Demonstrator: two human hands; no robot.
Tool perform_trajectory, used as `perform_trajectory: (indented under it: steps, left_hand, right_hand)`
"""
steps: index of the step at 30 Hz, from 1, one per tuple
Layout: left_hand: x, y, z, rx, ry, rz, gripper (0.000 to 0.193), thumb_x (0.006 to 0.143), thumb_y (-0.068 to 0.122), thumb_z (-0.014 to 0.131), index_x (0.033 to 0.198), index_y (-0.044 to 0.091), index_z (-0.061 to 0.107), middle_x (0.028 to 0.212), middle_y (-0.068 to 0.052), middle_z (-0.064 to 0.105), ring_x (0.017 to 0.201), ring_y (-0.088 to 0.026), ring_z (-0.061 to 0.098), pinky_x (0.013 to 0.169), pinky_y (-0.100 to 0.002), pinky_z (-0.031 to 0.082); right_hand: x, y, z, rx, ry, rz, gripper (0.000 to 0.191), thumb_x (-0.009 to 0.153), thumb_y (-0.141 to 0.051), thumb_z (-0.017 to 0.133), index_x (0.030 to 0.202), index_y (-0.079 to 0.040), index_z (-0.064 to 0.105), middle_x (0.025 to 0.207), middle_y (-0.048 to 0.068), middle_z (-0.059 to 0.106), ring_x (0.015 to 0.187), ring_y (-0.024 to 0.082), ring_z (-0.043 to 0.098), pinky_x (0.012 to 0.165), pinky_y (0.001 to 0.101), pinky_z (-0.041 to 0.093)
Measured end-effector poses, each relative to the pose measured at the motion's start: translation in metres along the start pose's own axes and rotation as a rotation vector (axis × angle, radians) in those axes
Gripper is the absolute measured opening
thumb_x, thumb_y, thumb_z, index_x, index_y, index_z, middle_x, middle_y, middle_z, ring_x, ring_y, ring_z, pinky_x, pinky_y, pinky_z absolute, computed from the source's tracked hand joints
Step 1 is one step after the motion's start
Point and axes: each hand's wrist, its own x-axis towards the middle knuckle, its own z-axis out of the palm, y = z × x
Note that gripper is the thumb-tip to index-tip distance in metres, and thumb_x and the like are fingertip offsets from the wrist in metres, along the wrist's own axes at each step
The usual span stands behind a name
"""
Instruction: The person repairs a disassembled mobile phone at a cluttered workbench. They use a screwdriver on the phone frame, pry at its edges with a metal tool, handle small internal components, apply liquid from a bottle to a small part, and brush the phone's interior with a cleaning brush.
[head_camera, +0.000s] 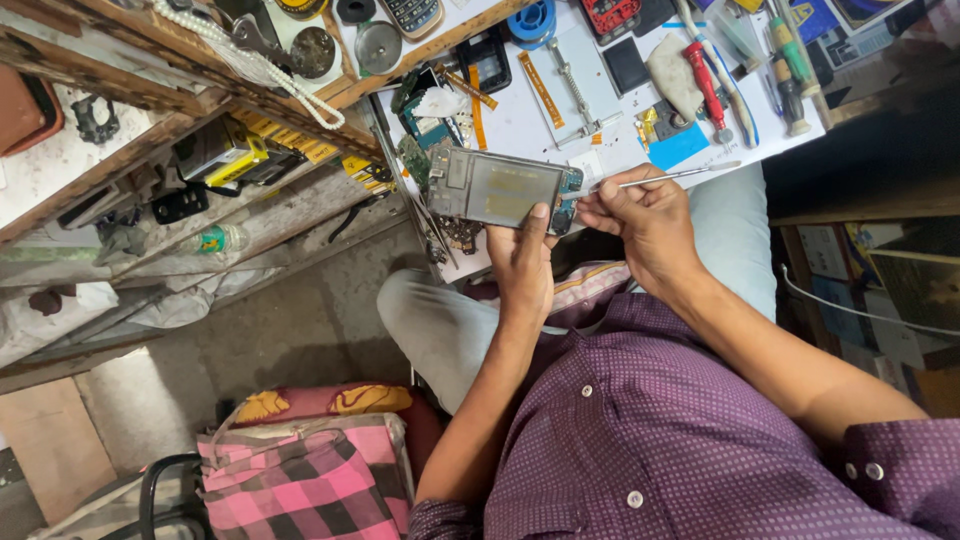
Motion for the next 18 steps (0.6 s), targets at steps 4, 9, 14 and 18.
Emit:
perform_trajectory:
  steps: [4, 9, 14, 18]
  left_hand:
    - [-0.001, 0.003, 0.000, -0.017, -0.013, 0.002, 0.038, 0.099, 0.012, 0.069, 0.131, 0.002, 0.052, 0.119, -0.006, 0.065, 0.104, -0.012, 0.065, 0.084, -0.026, 0.057]
    - [0.007, 0.010, -0.006, 0.083, 0.006, 0.036, 0.034, 0.103, 0.007, 0.072, 0.131, 0.001, 0.053, 0.115, -0.006, 0.065, 0.095, -0.010, 0.063, 0.073, -0.023, 0.052]
    - [0.010, 0.021, -0.001, 0.124, 0.024, -0.010, 0.029, 0.100, 0.010, 0.068, 0.125, 0.001, 0.057, 0.104, -0.006, 0.069, 0.082, -0.011, 0.069, 0.066, -0.024, 0.057]
    - [0.010, 0.028, 0.003, 0.212, 0.062, -0.003, 0.026, 0.100, 0.009, 0.067, 0.123, 0.000, 0.059, 0.101, -0.006, 0.070, 0.082, -0.009, 0.069, 0.066, -0.023, 0.058]
  right_hand:
    - [-0.005, -0.006, 0.005, -0.044, 0.010, -0.044, 0.010, 0.104, -0.008, 0.065, 0.105, -0.001, 0.058, 0.100, 0.017, 0.074, 0.093, 0.026, 0.076, 0.083, 0.0400, 0.066]
    - [-0.007, -0.011, 0.010, -0.144, -0.004, -0.144, 0.011, 0.105, -0.007, 0.063, 0.107, -0.001, 0.054, 0.105, 0.019, 0.074, 0.099, 0.029, 0.077, 0.088, 0.0426, 0.067]
    - [-0.009, -0.010, 0.010, -0.260, -0.040, -0.215, 0.009, 0.105, -0.002, 0.064, 0.108, 0.005, 0.058, 0.107, 0.019, 0.071, 0.103, 0.029, 0.076, 0.092, 0.0428, 0.066]
    - [-0.011, -0.007, 0.009, -0.295, -0.045, -0.245, 0.008, 0.103, 0.001, 0.065, 0.108, 0.007, 0.062, 0.107, 0.020, 0.072, 0.104, 0.028, 0.076, 0.093, 0.0413, 0.066]
